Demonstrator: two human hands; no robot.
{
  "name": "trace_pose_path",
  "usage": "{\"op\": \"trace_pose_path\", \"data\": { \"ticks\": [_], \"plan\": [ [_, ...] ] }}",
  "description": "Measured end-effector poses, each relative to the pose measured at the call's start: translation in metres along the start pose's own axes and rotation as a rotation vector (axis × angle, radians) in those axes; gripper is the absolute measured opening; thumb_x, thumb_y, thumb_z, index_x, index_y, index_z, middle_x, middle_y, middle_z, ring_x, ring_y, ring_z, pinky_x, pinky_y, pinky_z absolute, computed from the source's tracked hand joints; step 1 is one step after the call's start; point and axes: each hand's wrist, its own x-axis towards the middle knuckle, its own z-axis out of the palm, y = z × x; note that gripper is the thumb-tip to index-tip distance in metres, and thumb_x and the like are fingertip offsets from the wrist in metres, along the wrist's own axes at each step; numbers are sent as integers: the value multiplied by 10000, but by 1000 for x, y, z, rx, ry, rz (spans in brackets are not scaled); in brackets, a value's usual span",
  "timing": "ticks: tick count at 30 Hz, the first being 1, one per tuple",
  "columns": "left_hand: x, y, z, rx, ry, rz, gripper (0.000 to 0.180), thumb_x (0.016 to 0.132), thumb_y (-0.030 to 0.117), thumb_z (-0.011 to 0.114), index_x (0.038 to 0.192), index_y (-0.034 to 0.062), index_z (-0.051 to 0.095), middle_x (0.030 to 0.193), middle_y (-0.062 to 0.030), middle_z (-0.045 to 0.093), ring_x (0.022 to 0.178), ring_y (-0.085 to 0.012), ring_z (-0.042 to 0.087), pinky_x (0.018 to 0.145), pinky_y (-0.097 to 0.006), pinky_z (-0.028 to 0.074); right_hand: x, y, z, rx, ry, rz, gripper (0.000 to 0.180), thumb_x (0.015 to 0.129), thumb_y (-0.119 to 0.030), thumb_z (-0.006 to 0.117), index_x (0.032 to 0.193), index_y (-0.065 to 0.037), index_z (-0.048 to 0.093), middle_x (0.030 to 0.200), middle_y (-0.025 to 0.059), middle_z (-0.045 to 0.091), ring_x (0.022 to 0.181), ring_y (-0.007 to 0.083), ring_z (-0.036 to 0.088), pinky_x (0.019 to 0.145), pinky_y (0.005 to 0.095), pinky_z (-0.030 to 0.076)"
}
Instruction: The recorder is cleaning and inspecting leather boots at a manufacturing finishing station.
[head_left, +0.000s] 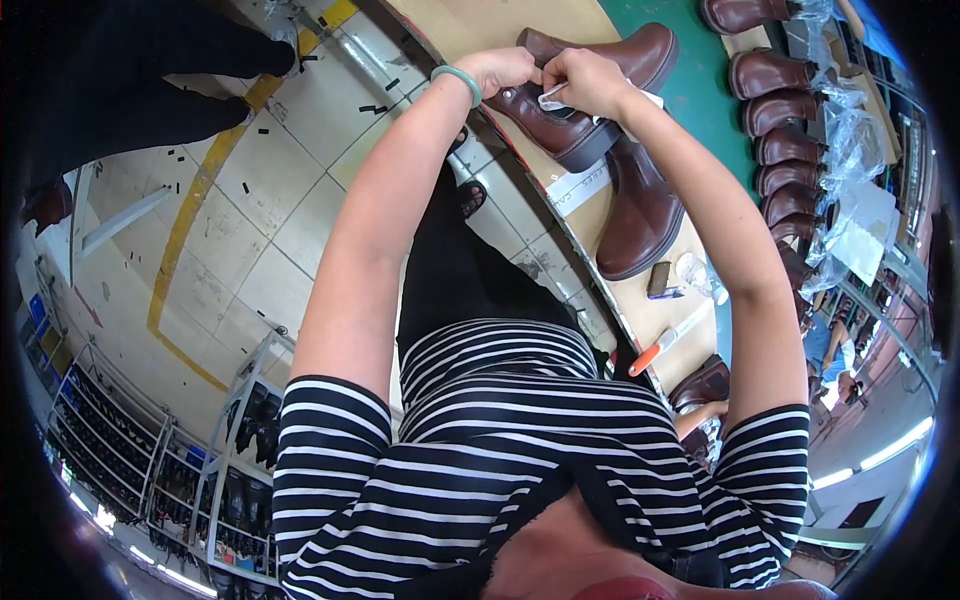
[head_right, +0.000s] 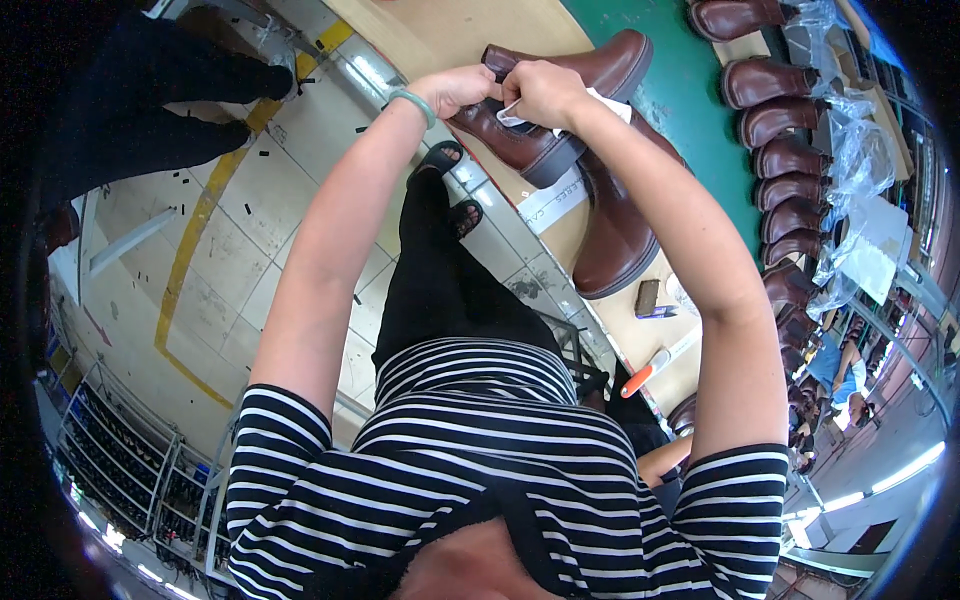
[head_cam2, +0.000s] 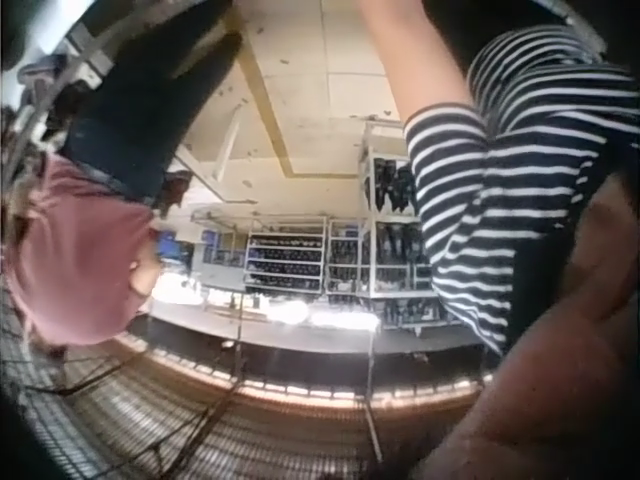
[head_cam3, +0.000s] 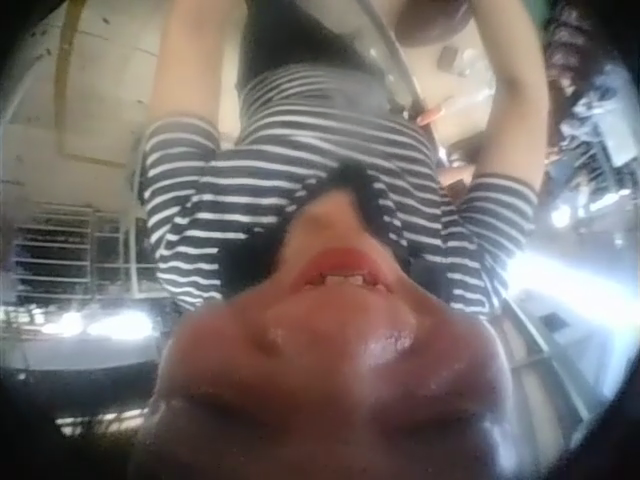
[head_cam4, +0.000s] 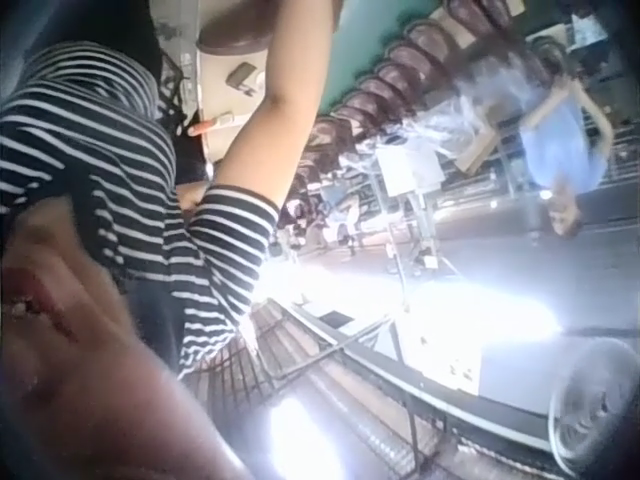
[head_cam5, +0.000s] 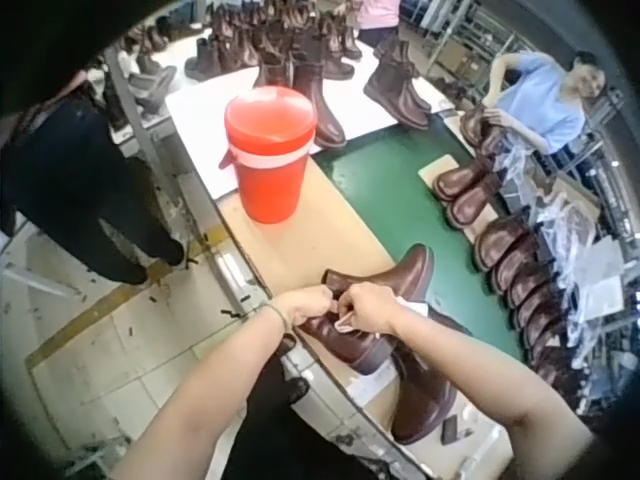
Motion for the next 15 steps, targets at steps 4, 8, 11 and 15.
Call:
{"op": "trace_pose_path", "data": {
  "ticks": [4,8,11,15],
  "plan": [
    [-4,3,-3,-154,-88,10,189,867,116,582,1005,0,638,965,-74,674,839,-159,633,772,-307,516,5,10,-11,26,-195,-39,170,668,-191,727,802,-93,691,813,95,675,828,253,650,713,367,502],
    [-16,9,3,-216,-66,-18,197,868,118,580,1030,21,638,959,-60,675,842,-149,633,788,-308,517,2,5,-8,91,-99,50,171,677,-186,722,805,-77,688,791,105,674,810,258,655,711,368,503],
    [-11,3,-4,-196,-87,8,191,875,123,578,1025,21,637,930,-47,678,821,-143,637,791,-300,517,2,-9,-12,79,-101,96,167,681,-191,711,806,-82,687,829,106,678,831,261,653,729,363,505],
    [-13,9,0,-240,-135,30,159,888,132,576,981,31,656,897,-34,682,791,-136,641,764,-295,522,2,2,-17,88,-172,61,131,677,-160,679,782,-83,686,803,108,678,809,271,656,708,372,506]
  ]
}}
